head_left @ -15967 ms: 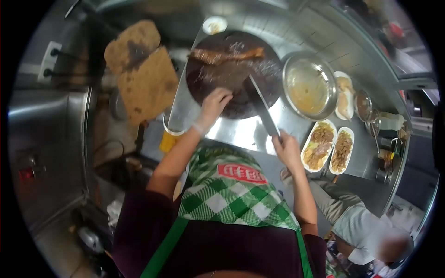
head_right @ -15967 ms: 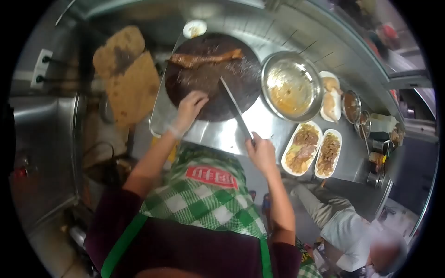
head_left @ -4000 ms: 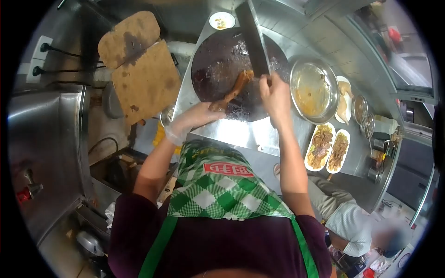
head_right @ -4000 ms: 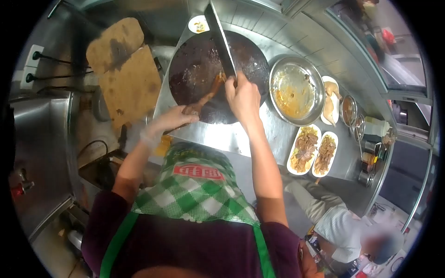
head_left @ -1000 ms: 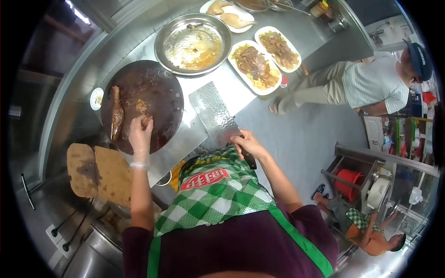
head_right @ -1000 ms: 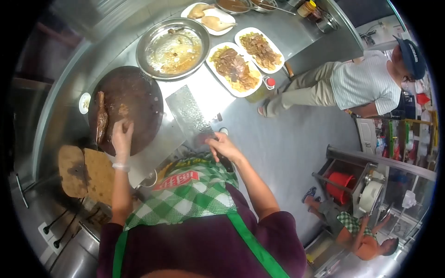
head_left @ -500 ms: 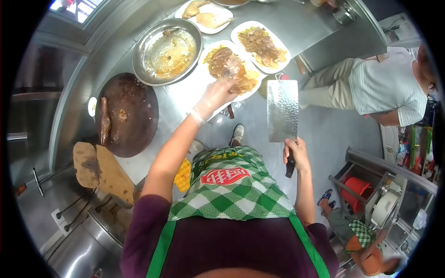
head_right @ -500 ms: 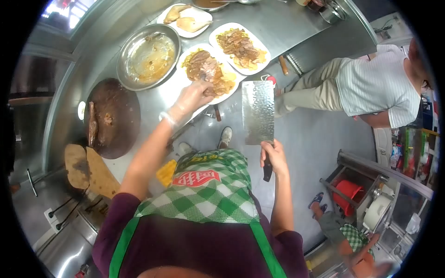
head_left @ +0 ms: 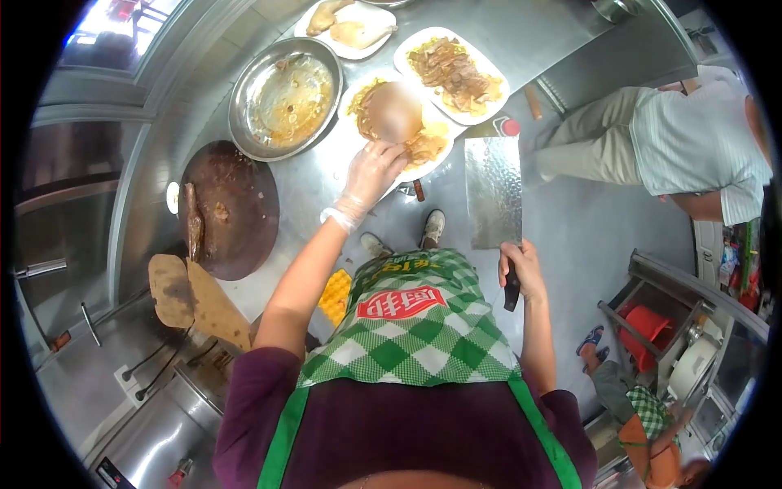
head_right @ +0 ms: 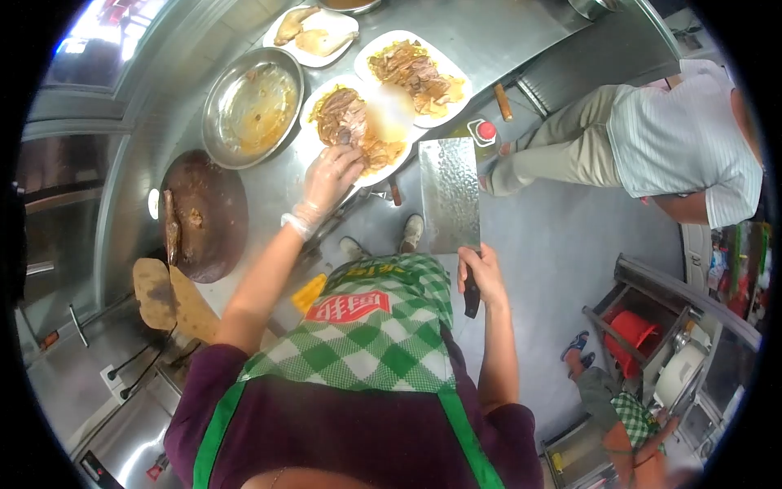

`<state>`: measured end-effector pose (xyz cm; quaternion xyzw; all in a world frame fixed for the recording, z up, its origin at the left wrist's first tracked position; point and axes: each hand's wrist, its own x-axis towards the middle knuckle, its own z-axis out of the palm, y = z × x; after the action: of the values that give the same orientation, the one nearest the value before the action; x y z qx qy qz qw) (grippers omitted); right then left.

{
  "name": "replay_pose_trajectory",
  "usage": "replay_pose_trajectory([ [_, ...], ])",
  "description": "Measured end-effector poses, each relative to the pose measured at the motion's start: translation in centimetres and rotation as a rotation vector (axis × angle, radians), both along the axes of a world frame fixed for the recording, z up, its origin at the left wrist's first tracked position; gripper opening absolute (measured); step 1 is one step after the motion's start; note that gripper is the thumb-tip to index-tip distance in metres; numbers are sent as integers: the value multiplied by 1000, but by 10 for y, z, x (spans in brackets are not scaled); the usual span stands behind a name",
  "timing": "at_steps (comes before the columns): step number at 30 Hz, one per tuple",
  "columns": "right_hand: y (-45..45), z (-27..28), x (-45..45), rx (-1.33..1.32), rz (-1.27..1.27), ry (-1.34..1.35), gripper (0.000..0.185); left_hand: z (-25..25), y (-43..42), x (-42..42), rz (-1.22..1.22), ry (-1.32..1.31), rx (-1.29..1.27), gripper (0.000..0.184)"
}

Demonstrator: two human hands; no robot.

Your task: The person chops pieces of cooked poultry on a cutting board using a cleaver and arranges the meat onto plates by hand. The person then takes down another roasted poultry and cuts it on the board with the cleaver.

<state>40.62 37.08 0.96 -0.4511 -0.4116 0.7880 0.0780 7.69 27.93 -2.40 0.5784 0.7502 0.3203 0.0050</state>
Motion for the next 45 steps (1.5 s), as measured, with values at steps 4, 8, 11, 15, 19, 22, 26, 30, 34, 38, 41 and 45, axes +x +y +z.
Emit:
replay_pose_trajectory([
  [4, 1, 0, -6, 7, 21, 8, 18, -6, 2, 1, -2, 63, 68, 21],
  [8, 1, 5, -11, 3, 13, 3, 17, -6, 1, 1, 13, 62, 56, 21],
  [11, 1, 2, -9, 3, 18, 3, 16, -6, 5, -2, 12, 38, 40, 21],
  [15, 0, -5, -3, -13, -5, 29, 11, -3, 5, -2, 15, 71, 11, 21],
  [19, 0, 0, -6, 3, 3, 22, 11, 1, 4, -1, 29, 26, 50, 22],
  [22, -1, 4, -10, 31, 32, -19, 13, 19, -20, -8, 111, -57, 97, 27],
  [26, -3, 16, -26, 43, 72, 6, 16, 24, -131, -48, 546, -19, 138, 32],
  [30, -59, 40, -70, 44, 186, 38, 19, 55, -279, -107, 1019, 133, -10, 42],
  [34, -70, 45, -126, -15, 345, 66, 12, 58, -296, -142, 1164, 31, -148, 63],
  [38, -108, 44, -173, -66, 419, 129, 11, 56, -285, -174, 1160, -127, -246, 51],
  [41, -113, 39, -175, -55, 443, 72, 15, 21, -280, -173, 1072, -53, -174, 37],
  [45, -117, 37, -150, -54, 356, 63, 12, -9, -290, -174, 1014, -112, 0, 16],
])
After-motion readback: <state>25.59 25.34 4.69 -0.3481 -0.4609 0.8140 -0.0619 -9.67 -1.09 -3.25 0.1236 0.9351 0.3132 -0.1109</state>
